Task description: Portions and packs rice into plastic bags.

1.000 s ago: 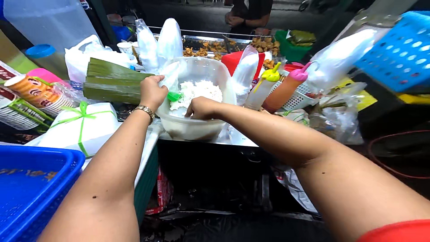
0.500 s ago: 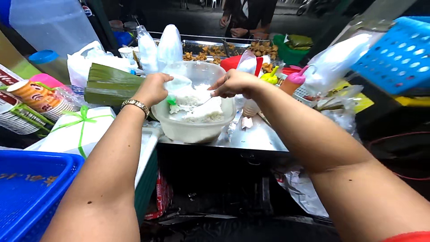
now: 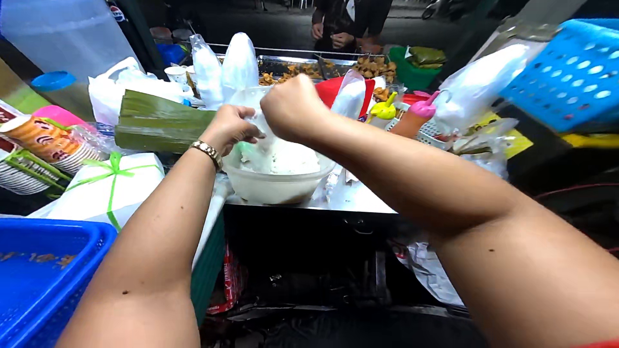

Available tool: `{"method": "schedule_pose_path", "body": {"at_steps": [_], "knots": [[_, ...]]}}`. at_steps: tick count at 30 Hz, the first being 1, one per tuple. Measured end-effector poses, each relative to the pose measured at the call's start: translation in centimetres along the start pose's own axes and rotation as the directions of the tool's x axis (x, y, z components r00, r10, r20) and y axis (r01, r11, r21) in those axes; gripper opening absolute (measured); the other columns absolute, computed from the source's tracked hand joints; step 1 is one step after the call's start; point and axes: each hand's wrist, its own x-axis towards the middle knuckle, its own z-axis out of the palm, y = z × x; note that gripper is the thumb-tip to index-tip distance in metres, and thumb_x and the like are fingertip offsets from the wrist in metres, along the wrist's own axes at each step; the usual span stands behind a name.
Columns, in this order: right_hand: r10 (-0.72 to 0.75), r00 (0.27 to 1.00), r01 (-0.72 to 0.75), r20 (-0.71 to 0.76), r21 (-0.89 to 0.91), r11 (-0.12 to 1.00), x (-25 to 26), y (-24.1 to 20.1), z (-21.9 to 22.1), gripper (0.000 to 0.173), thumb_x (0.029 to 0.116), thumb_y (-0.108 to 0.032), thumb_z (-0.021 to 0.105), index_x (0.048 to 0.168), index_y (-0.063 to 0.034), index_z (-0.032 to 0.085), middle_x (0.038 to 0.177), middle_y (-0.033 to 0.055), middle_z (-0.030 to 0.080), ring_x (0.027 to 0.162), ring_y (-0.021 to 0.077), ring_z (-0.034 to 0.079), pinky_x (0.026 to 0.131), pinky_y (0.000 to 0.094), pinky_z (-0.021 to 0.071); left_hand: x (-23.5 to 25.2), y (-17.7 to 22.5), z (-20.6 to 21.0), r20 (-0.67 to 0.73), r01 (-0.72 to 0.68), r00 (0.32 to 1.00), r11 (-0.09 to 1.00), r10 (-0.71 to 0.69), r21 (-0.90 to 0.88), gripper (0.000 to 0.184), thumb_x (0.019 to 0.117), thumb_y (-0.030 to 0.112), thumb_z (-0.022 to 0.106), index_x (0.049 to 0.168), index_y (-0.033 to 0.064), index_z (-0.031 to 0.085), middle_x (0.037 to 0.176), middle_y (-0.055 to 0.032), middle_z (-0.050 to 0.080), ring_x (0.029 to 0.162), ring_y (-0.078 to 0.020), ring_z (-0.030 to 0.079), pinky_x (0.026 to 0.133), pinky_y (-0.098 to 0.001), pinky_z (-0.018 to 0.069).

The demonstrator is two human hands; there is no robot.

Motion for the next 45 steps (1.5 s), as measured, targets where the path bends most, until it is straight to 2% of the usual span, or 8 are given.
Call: {"method": "schedule_pose_path", "body": {"at_steps": [4, 7, 11, 17, 32, 37, 40, 45], "knots": [[0.176, 0.977, -0.176, -0.119, 0.008, 0.984, -0.8, 1.5, -1.8, 0.009, 0.0882, -0.004, 0.065, 0.089, 0.0047, 0.067, 0.097, 0.0254, 0.068, 0.097, 0.0442, 0.066, 0.072, 0.0609, 0.0457, 0.7, -0.6, -0.9, -0.200, 0.071, 0.971, 0.957, -0.131, -0.283, 0.047, 0.0855, -0.014, 0.065, 0.131, -0.0039, 0.056, 0.111, -0.0140, 0.065, 0.070, -0.0100, 0.065, 0.064, -0.0215, 0.0565], [0.235, 0.971, -0.237, 0.032, 0.071, 0.969, 0.2, 2.2, 0.2, 0.015, 0.0882, -0.008, 0.069, 0.092, 0.0072, 0.068, 0.105, 0.0295, 0.067, 0.104, 0.0491, 0.064, 0.077, 0.0679, 0.0457, 1.1, -1.7, -0.5, -0.303, 0.005, 0.947, 0.949, -0.105, -0.315, 0.051, 0.0854, -0.015, 0.064, 0.135, -0.0068, 0.054, 0.118, -0.0179, 0.061, 0.073, -0.0118, 0.066, 0.068, -0.0232, 0.0579], [0.024, 0.974, -0.062, 0.224, 0.163, 0.985, 3.2, 1.8, 7.2, 0.013, 0.0936, -0.006, 0.065, 0.100, 0.0039, 0.072, 0.111, 0.0279, 0.068, 0.109, 0.0489, 0.064, 0.080, 0.0699, 0.0474, 1.4, -3.5, 0.1, -0.405, -0.154, 0.914, 0.946, 0.026, -0.286, 0.060, 0.0834, -0.017, 0.064, 0.141, -0.0076, 0.050, 0.137, -0.0242, 0.052, 0.081, -0.0136, 0.067, 0.070, -0.0253, 0.0585], [-0.307, 0.912, 0.246, 0.272, 0.237, 0.940, 5.6, 0.1, 10.9, 0.026, 0.0985, -0.023, 0.067, 0.121, -0.0108, 0.074, 0.113, 0.0185, 0.072, 0.111, 0.0413, 0.066, 0.087, 0.0662, 0.0491, 1.8, -4.0, 0.2, -0.428, -0.197, 0.902, 0.932, 0.052, -0.304, 0.060, 0.0845, -0.016, 0.066, 0.142, -0.0076, 0.049, 0.135, -0.0225, 0.053, 0.078, -0.0123, 0.066, 0.071, -0.0245, 0.0588], [-0.327, 0.907, 0.403, -0.264, 0.321, 0.857, 0.5, 3.4, 10.3, 0.025, 0.0944, -0.022, 0.068, 0.116, -0.0178, 0.080, 0.093, 0.0109, 0.078, 0.084, 0.0344, 0.073, 0.073, 0.0613, 0.0518, 1.8, -3.8, 0.2, -0.406, -0.193, 0.912, 0.934, 0.059, -0.299, 0.061, 0.0848, -0.015, 0.066, 0.143, -0.0049, 0.051, 0.141, -0.0227, 0.051, 0.081, -0.0130, 0.067, 0.071, -0.0245, 0.0586], [-0.228, 0.966, 0.254, -0.121, 0.603, 0.757, 0.7, 4.4, 11.3, 0.026, 0.0952, -0.026, 0.071, 0.117, -0.0156, 0.079, 0.098, 0.0098, 0.078, 0.091, 0.0306, 0.072, 0.083, 0.0638, 0.0510, 1.8, -3.8, 0.2, -0.404, -0.187, 0.913, 0.932, 0.049, -0.310, 0.061, 0.0844, -0.017, 0.066, 0.142, -0.0046, 0.051, 0.141, -0.0219, 0.051, 0.080, -0.0130, 0.067, 0.070, -0.0247, 0.0585], [-0.160, 0.987, 0.079, 0.027, 0.780, 0.621, 0.9, 5.6, 12.0, 0.025, 0.0938, -0.019, 0.075, 0.116, -0.0086, 0.078, 0.089, 0.0075, 0.075, 0.074, 0.0178, 0.066, 0.074, 0.0475, 0.0542, 1.9, -3.7, 0.3, -0.402, -0.185, 0.915, 0.931, 0.045, -0.315, 0.061, 0.0848, -0.016, 0.066, 0.143, -0.0041, 0.051, 0.142, -0.0220, 0.050, 0.082, -0.0137, 0.067, 0.071, -0.0248, 0.0588], [-0.073, 0.982, -0.143, 0.177, 0.932, 0.334, 0.3, 7.4, 11.6, 0.021, 0.0951, -0.007, 0.071, 0.115, 0.0001, 0.074, 0.069, 0.0001, 0.062, 0.053, 0.0022, 0.043, 0.052, 0.0212, 0.0372, 2.0, -3.3, -0.3, -0.386, -0.131, 0.923, 0.930, -0.012, -0.342, 0.060, 0.0841, -0.017, 0.065, 0.141, -0.0047, 0.050, 0.133, -0.0210, 0.053, 0.078, -0.0127, 0.066, 0.070, -0.0241, 0.0586]]}}
